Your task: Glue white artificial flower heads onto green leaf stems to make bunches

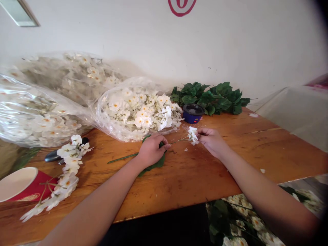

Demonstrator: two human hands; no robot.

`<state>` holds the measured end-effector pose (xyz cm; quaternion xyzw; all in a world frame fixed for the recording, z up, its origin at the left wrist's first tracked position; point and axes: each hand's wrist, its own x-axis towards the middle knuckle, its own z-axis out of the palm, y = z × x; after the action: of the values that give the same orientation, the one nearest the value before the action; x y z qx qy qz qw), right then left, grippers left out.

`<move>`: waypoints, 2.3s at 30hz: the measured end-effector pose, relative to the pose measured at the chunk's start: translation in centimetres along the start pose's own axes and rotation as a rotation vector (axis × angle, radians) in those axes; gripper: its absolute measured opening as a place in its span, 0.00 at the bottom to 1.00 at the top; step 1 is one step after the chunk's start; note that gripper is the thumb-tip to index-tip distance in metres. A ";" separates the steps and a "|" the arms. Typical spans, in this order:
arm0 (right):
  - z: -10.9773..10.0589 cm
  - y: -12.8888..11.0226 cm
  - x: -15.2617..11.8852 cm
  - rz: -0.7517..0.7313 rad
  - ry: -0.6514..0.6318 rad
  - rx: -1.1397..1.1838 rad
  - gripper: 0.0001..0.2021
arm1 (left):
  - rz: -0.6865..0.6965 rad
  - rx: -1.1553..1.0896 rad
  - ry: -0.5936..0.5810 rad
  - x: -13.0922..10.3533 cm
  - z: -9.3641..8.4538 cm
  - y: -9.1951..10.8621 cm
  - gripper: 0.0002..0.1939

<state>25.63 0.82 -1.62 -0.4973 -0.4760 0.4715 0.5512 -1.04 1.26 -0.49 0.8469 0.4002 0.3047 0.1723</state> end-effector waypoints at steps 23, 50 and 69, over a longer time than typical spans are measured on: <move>0.2 -0.9 -0.4 0.029 -0.201 -0.022 0.19 | -0.003 0.034 0.001 0.0 0.1 -0.1 0.07; 3.5 0.3 -1.4 -0.542 -0.299 -0.926 0.06 | -0.042 0.237 -0.046 0.1 0.9 0.3 0.04; 3.7 -2.6 -2.7 -0.771 -0.046 -0.840 0.07 | -0.094 -0.061 -0.020 0.0 -1.0 0.7 0.07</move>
<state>21.76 -1.64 1.04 -0.4537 -0.7815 0.0173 0.4280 -1.29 0.92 0.63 0.8246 0.4283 0.2999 0.2161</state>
